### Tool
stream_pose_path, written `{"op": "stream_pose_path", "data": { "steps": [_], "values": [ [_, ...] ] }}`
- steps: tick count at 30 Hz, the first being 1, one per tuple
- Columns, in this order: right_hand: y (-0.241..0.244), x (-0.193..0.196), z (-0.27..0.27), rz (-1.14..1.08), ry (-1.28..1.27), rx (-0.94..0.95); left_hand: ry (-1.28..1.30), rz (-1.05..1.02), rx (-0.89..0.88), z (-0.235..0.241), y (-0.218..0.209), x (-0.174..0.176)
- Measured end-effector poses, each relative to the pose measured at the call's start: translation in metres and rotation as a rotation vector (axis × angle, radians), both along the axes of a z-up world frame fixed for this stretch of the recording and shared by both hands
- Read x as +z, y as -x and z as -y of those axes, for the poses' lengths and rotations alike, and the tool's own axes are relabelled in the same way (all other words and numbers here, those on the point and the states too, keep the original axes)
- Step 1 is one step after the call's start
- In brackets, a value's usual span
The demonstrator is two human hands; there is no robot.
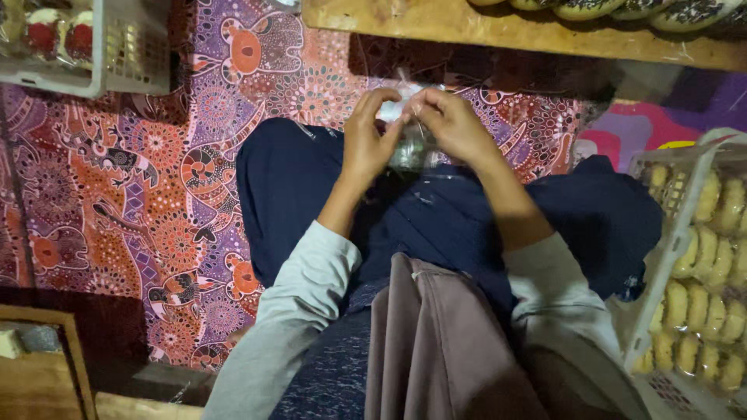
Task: The person sits on the floor and repeatedly picks up ring-shaped pastries from a wooden board, places them into clear plastic bags, and sets the packaged items into a white basket. The person handles the pastries one at a time throughout the clip.
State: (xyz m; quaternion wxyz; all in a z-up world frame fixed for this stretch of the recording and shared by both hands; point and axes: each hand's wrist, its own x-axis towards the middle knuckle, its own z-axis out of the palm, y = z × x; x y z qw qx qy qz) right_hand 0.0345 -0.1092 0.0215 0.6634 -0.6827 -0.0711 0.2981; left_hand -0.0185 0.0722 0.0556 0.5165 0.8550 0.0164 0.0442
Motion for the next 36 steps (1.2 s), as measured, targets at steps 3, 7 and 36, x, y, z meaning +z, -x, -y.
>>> {"op": "stream_pose_path", "data": {
  "steps": [3,7,36],
  "values": [
    [0.011,0.015,-0.007,0.087,-0.023,0.005,0.034,0.105,0.066,-0.001,0.001,0.007],
    [0.004,0.029,0.001,0.139,0.024,0.092,0.202,0.388,-0.085,-0.02,-0.003,0.012],
    [0.027,0.138,-0.003,0.995,0.393,-0.11,1.134,0.283,-0.045,0.044,-0.015,0.05]
  ]
}}
